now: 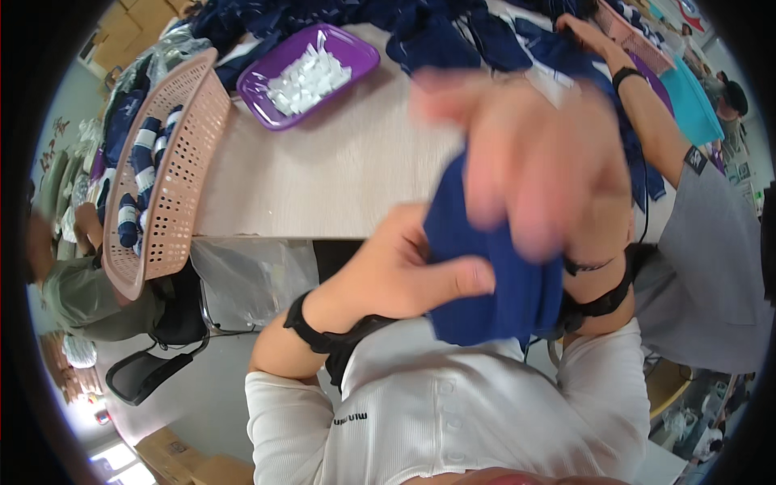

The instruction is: Folding blue slipper socks with grip soles in a manufacturing setting.

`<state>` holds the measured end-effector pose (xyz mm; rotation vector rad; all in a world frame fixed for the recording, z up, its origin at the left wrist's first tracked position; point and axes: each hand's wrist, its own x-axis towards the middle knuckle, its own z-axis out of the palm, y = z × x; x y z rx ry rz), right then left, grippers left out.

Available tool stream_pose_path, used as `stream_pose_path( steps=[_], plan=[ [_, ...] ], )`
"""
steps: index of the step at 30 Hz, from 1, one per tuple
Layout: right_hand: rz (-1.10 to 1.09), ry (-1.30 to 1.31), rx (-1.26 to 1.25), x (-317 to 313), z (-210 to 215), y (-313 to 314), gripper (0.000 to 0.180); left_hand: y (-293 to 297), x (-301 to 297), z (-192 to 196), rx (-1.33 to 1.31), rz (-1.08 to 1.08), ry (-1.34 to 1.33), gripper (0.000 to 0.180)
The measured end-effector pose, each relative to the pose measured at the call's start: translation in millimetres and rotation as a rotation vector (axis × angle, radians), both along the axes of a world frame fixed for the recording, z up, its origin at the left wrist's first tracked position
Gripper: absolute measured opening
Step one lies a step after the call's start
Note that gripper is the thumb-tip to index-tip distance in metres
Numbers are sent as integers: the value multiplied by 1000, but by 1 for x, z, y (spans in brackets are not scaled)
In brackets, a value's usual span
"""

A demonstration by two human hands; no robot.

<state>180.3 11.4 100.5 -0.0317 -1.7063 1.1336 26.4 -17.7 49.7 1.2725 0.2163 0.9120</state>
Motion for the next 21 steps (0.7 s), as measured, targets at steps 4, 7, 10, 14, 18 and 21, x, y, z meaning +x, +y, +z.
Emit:
stream_pose_path(
  steps=[4, 7, 10, 14, 18, 21],
  plan=[
    [-314, 7, -735, 5, 23, -6, 46, 0, 10, 14, -130, 434, -94, 24],
    [-423, 101, -778, 1, 5, -5, 42, 18, 3, 16, -43, 510, 173, 33],
    [-576, 232, -783, -12, -9, -7, 38, 28, 6, 18, 11, 607, 353, 38],
    [-506, -86, -700, 1, -11, -4, 31, 20, 4, -2, 25, 505, 267, 40],
    [-524, -77, -679, 7, -16, 6, 29, 21, 1, -19, 117, 372, 111, 42],
    [-574, -65, -638, 15, -10, 7, 28, 18, -2, -20, 1, 214, 337, 47]
  ],
)
